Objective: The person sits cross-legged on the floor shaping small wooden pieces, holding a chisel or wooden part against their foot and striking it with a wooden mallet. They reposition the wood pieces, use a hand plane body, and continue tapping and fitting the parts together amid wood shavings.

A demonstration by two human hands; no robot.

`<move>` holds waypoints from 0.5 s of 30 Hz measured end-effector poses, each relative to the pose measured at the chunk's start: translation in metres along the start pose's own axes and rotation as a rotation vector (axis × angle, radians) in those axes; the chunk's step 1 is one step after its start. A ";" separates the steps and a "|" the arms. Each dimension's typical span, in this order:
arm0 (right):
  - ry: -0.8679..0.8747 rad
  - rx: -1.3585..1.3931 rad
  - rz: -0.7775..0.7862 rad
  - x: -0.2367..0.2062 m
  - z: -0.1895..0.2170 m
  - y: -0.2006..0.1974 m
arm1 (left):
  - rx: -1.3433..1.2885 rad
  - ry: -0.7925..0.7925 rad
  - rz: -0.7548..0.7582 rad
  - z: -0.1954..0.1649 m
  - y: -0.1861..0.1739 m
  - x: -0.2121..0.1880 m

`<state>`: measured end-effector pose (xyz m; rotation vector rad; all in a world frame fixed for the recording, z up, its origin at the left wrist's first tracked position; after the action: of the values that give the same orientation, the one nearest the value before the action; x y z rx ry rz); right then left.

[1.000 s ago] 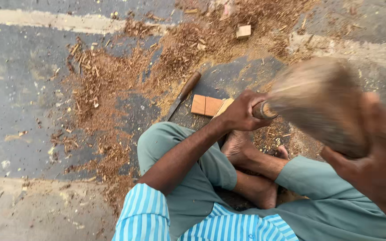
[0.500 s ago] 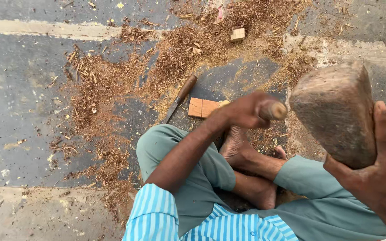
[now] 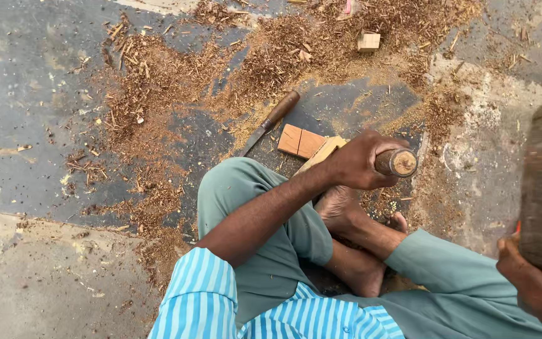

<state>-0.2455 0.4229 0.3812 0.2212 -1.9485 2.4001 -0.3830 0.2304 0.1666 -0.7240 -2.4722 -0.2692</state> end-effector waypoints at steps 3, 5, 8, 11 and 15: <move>-0.072 -0.301 0.088 0.011 0.001 -0.004 | 0.086 0.006 -0.019 -0.008 -0.001 -0.005; -0.058 -0.417 0.146 0.013 -0.005 -0.003 | 0.072 -0.075 0.040 -0.012 0.000 -0.009; -0.177 -0.256 0.021 0.009 -0.011 -0.001 | 0.072 -0.086 0.123 -0.019 0.001 -0.013; -0.265 -0.297 0.068 0.005 -0.012 0.002 | -0.121 0.012 0.067 -0.023 -0.002 -0.017; -0.258 -0.316 -0.002 0.009 -0.008 0.003 | -0.097 -0.058 0.127 -0.026 -0.001 -0.022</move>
<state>-0.2552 0.4294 0.3782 0.5390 -2.3974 2.1079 -0.3565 0.2114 0.1765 -0.9382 -2.4683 -0.3267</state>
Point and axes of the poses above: each hand's wrist, its own x-axis towards the middle knuckle, its own y-axis out of the palm, z = x × y, the point moved 1 cm from there along x, towards the middle knuckle, and after that the axes turned 4 degrees about y, right-handed, at the moved point
